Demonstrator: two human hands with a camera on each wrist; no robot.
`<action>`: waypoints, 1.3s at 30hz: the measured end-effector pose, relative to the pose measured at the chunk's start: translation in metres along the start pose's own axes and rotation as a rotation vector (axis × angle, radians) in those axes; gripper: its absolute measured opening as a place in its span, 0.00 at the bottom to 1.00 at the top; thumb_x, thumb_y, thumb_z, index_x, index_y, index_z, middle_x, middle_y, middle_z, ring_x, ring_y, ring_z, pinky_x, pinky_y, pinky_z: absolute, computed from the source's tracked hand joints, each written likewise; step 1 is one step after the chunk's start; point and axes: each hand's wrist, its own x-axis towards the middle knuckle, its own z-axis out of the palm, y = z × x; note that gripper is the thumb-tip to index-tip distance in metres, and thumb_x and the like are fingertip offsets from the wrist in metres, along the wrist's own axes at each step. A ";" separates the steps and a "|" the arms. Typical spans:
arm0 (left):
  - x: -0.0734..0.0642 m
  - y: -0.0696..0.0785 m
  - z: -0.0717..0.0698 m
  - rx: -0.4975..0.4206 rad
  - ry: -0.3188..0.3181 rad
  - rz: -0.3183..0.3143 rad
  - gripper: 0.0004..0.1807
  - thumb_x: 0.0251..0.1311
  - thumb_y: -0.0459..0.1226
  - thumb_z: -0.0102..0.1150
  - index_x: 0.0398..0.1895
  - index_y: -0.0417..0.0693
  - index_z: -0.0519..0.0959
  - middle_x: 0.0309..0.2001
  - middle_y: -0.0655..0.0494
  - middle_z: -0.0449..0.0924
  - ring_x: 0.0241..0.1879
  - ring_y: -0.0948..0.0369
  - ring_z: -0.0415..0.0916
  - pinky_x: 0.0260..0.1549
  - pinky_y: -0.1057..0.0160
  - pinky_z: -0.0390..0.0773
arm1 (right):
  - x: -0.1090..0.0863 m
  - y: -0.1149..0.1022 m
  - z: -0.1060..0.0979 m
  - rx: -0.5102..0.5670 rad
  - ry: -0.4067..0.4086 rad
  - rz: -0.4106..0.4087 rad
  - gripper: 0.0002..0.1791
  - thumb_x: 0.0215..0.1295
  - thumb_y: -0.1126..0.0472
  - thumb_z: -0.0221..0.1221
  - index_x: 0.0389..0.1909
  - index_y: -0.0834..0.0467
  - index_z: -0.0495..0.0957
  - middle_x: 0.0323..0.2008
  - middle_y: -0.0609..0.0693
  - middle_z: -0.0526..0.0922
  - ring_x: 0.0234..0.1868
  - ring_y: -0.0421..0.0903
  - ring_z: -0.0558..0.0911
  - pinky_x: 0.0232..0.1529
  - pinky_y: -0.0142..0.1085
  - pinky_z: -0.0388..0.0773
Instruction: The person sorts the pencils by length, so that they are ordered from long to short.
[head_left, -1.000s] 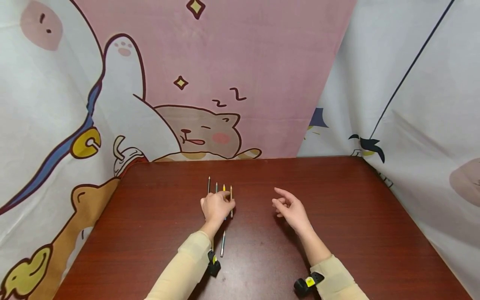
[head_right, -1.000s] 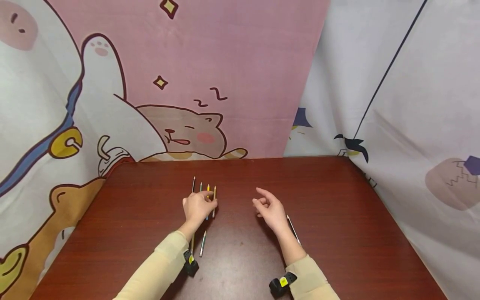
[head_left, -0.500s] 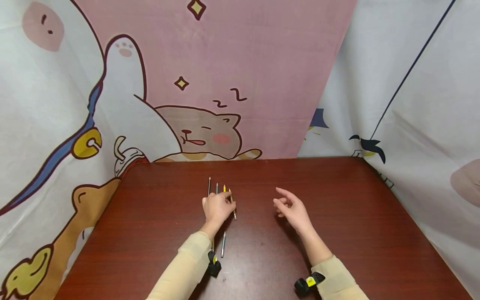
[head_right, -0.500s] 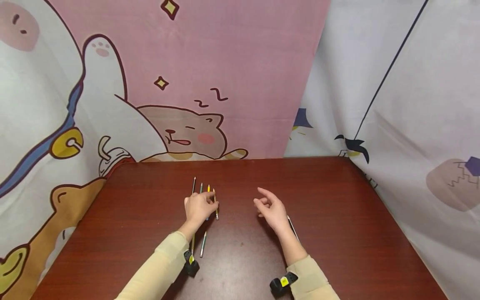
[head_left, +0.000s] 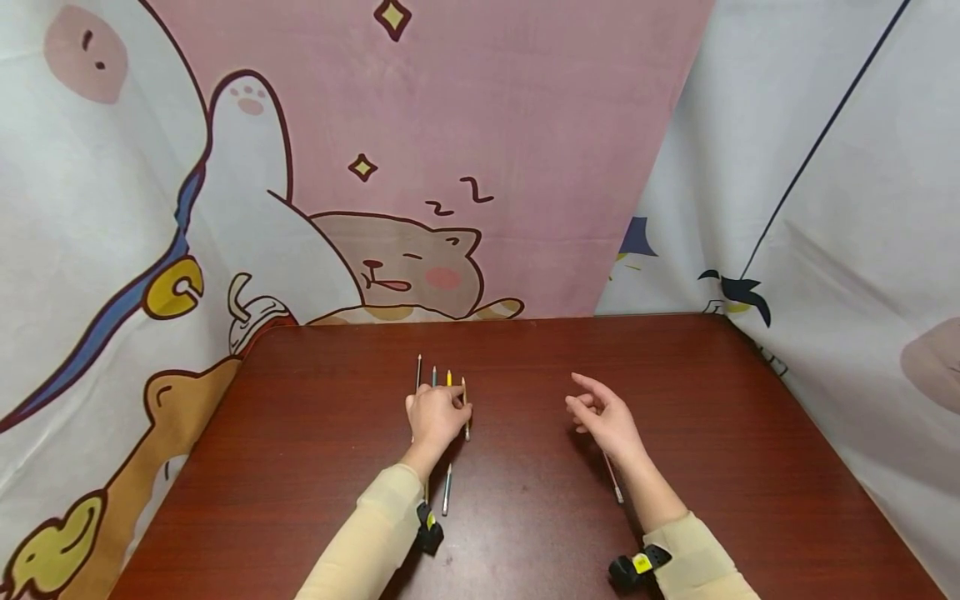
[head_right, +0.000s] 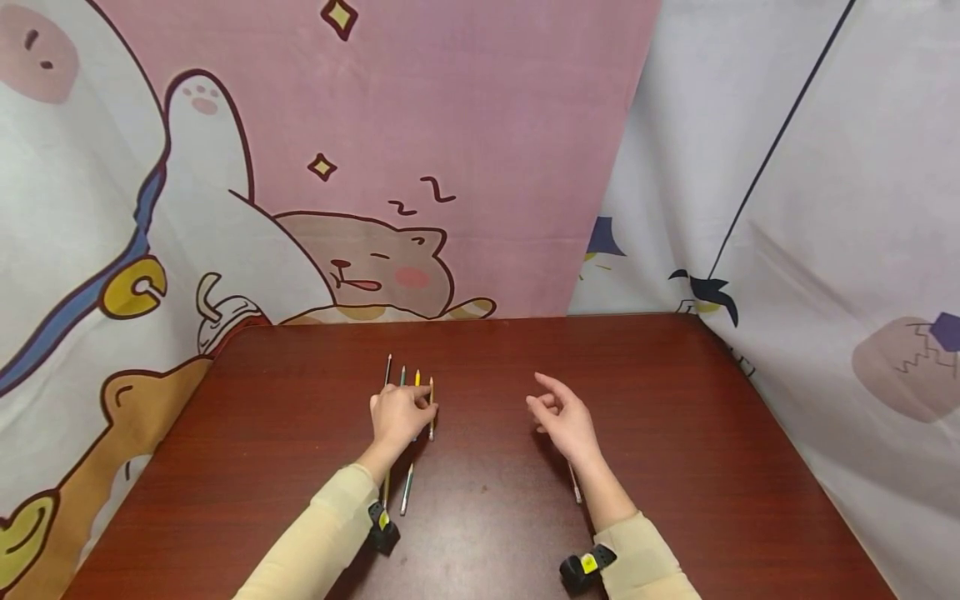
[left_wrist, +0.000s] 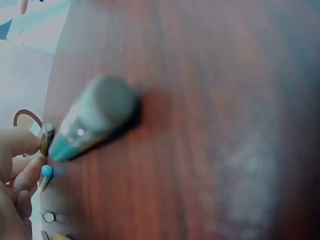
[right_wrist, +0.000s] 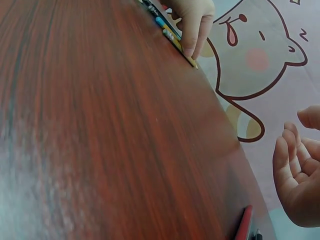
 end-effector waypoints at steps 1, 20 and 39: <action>0.000 0.001 0.000 -0.001 0.009 0.003 0.08 0.41 0.40 0.69 0.28 0.52 0.88 0.17 0.68 0.79 0.28 0.55 0.71 0.31 0.52 0.62 | 0.000 0.000 -0.001 0.000 -0.001 0.003 0.26 0.67 0.66 0.61 0.66 0.66 0.70 0.33 0.58 0.83 0.29 0.48 0.80 0.30 0.33 0.80; 0.001 -0.003 -0.004 -0.118 -0.005 -0.056 0.12 0.50 0.40 0.71 0.40 0.52 0.89 0.22 0.65 0.81 0.34 0.54 0.75 0.35 0.49 0.65 | -0.011 0.013 -0.033 -0.142 -0.018 -0.003 0.29 0.68 0.63 0.61 0.67 0.67 0.68 0.36 0.65 0.81 0.29 0.48 0.81 0.32 0.36 0.81; -0.003 -0.025 -0.037 -0.320 -0.007 -0.043 0.11 0.52 0.34 0.68 0.40 0.44 0.88 0.26 0.60 0.84 0.31 0.56 0.80 0.37 0.49 0.74 | -0.031 0.022 -0.064 -0.364 0.007 -0.100 0.25 0.65 0.64 0.64 0.62 0.66 0.74 0.31 0.51 0.79 0.26 0.35 0.77 0.27 0.32 0.78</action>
